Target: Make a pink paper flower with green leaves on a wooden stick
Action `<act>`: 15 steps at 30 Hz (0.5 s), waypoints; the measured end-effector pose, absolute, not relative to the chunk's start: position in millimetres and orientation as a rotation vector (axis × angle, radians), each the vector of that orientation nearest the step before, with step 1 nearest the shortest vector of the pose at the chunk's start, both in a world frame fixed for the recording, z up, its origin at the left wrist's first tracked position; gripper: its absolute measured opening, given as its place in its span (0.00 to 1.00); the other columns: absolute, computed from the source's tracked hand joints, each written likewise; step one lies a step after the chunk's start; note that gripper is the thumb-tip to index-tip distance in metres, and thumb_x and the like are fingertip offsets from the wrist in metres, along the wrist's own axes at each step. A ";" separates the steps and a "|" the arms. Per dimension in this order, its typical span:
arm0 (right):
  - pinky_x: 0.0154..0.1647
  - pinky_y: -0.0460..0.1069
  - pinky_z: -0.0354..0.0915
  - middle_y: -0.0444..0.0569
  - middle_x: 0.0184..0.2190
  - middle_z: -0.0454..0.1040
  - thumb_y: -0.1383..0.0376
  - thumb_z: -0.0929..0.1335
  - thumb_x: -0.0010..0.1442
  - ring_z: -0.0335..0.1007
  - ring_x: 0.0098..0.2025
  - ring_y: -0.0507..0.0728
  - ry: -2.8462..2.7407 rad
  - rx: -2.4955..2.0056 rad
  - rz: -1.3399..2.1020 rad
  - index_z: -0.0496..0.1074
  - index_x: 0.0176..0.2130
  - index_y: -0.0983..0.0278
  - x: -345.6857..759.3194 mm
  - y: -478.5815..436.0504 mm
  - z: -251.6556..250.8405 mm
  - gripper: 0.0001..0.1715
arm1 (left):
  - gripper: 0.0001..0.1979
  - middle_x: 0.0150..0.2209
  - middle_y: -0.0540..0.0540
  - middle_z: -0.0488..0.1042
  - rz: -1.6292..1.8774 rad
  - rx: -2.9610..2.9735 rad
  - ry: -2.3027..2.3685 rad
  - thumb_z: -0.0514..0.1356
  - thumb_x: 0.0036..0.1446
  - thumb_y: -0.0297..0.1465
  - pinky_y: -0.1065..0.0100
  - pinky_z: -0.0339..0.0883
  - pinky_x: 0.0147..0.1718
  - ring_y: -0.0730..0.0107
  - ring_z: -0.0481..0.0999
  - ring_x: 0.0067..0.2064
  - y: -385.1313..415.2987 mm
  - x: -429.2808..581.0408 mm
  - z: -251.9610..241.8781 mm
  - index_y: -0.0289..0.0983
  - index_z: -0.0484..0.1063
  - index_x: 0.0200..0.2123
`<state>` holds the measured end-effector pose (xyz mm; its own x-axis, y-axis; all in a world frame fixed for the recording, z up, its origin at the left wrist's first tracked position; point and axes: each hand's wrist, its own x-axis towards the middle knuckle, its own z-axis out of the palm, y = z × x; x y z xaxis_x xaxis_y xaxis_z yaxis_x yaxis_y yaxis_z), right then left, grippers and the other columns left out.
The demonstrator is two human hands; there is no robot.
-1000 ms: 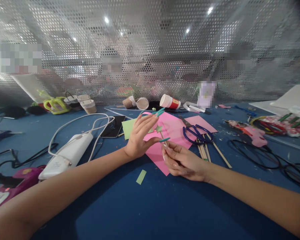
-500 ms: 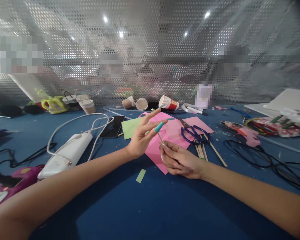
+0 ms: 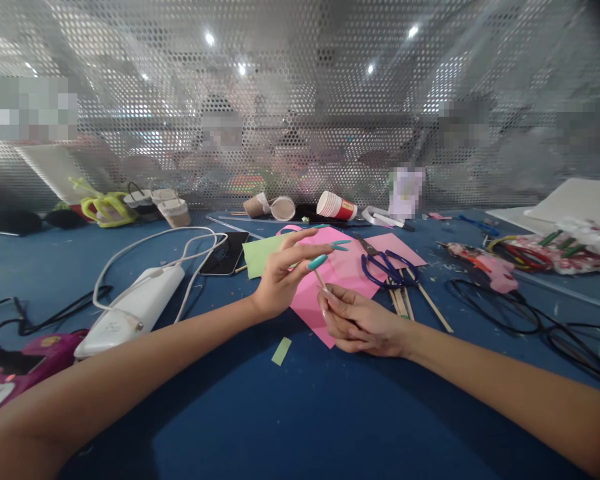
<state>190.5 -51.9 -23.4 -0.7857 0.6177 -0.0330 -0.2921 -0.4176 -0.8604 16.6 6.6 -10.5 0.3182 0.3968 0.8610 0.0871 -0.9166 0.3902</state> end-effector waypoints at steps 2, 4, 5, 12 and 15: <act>0.11 0.39 0.44 0.31 0.10 0.54 0.56 0.65 0.63 0.36 0.11 0.44 -1.245 -0.461 2.231 0.62 0.34 0.61 191.4 -51.4 -24.1 0.12 | 0.13 0.46 0.45 0.76 1.630 2.316 0.439 0.55 0.61 0.32 0.51 0.66 0.55 0.60 0.66 0.58 6.8 16.5 -10.2 0.45 0.74 0.47; 0.11 0.39 0.44 0.31 0.10 0.54 0.56 0.65 0.63 0.36 0.11 0.44 -1.237 -0.454 2.243 0.62 0.34 0.61 192.2 -51.1 -24.3 0.12 | 0.13 0.45 0.45 0.76 1.624 2.317 0.437 0.55 0.61 0.33 0.52 0.66 0.55 0.60 0.66 0.58 6.4 16.6 -9.4 0.46 0.75 0.47; 0.11 0.39 0.44 0.31 0.09 0.54 0.56 0.65 0.63 0.36 0.11 0.44 -1.233 -0.451 2.248 0.62 0.34 0.61 192.5 -51.0 -24.3 0.12 | 0.13 0.45 0.45 0.76 1.623 2.318 0.429 0.55 0.61 0.33 0.52 0.66 0.55 0.60 0.66 0.58 6.2 16.8 -8.9 0.46 0.75 0.47; 0.11 0.38 0.44 0.31 0.09 0.56 0.55 0.67 0.61 0.36 0.11 0.44 -1.215 -0.445 2.265 0.62 0.34 0.61 192.9 -50.1 -23.3 0.14 | 0.14 0.46 0.45 0.76 1.606 2.275 0.333 0.55 0.61 0.32 0.56 0.66 0.54 0.61 0.65 0.59 6.2 17.0 -9.1 0.45 0.74 0.48; 0.11 0.39 0.45 0.32 0.10 0.58 0.55 0.66 0.62 0.37 0.11 0.44 -1.214 -0.418 2.251 0.63 0.34 0.62 192.7 -49.5 -23.3 0.14 | 0.16 0.48 0.45 0.75 1.585 2.304 0.352 0.56 0.60 0.33 0.55 0.63 0.57 0.61 0.63 0.60 7.2 15.3 -8.4 0.45 0.72 0.51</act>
<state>192.7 -49.5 -23.3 -0.8045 0.5938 -0.0149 -0.3137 -0.4460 -0.8382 15.3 7.2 -8.4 0.3535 0.3775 0.8559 0.0200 -0.9178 0.3965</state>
